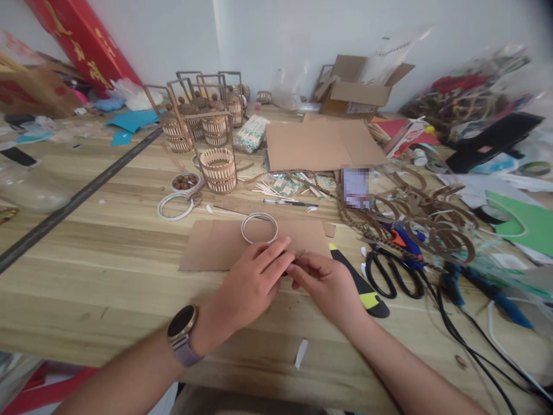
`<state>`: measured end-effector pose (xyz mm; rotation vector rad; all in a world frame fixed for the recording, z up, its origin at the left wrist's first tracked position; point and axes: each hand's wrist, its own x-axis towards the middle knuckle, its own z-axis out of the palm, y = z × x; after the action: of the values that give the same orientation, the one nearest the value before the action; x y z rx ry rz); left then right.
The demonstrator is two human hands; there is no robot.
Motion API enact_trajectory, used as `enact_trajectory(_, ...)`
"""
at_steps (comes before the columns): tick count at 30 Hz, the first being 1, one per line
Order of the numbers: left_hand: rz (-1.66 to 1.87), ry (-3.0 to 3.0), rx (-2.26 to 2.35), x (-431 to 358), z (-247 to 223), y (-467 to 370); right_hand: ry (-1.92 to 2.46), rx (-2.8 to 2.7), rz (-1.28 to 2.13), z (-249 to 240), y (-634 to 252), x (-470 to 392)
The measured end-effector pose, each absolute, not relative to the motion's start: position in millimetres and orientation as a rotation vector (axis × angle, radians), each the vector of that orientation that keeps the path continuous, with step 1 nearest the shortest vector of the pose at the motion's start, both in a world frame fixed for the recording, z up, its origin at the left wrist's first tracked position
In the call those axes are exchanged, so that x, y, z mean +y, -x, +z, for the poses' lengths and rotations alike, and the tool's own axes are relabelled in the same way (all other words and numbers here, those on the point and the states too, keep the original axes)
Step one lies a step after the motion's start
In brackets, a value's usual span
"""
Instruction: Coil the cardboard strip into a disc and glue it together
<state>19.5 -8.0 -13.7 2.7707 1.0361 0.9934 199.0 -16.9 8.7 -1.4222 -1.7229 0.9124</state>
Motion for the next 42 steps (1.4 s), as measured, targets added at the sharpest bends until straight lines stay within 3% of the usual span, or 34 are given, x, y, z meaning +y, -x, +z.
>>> enact_trajectory(8,1.025,-2.647,1.018,-6.5,-15.4,-19.5,1.480,-1.649,1.016,5.9,-197.8,-16.7)
enact_trajectory(20,1.025,-2.350,1.223,-1.4,-11.9,-10.2,1.332,-1.955,0.848,4.1,-202.3,-10.6)
enact_trajectory(27,1.058,-1.944,1.443,19.4,10.0,12.7,1.434,-2.459,0.177,7.0,-195.5,35.5)
enact_trajectory(32,1.030,-2.109,1.281,19.4,12.4,17.6,1.318,-2.614,0.171,0.7,-174.0,53.6)
enact_trajectory(42,0.501,-2.502,0.910,6.9,11.4,5.4,1.066,-2.367,-0.057,4.5,-213.5,20.6)
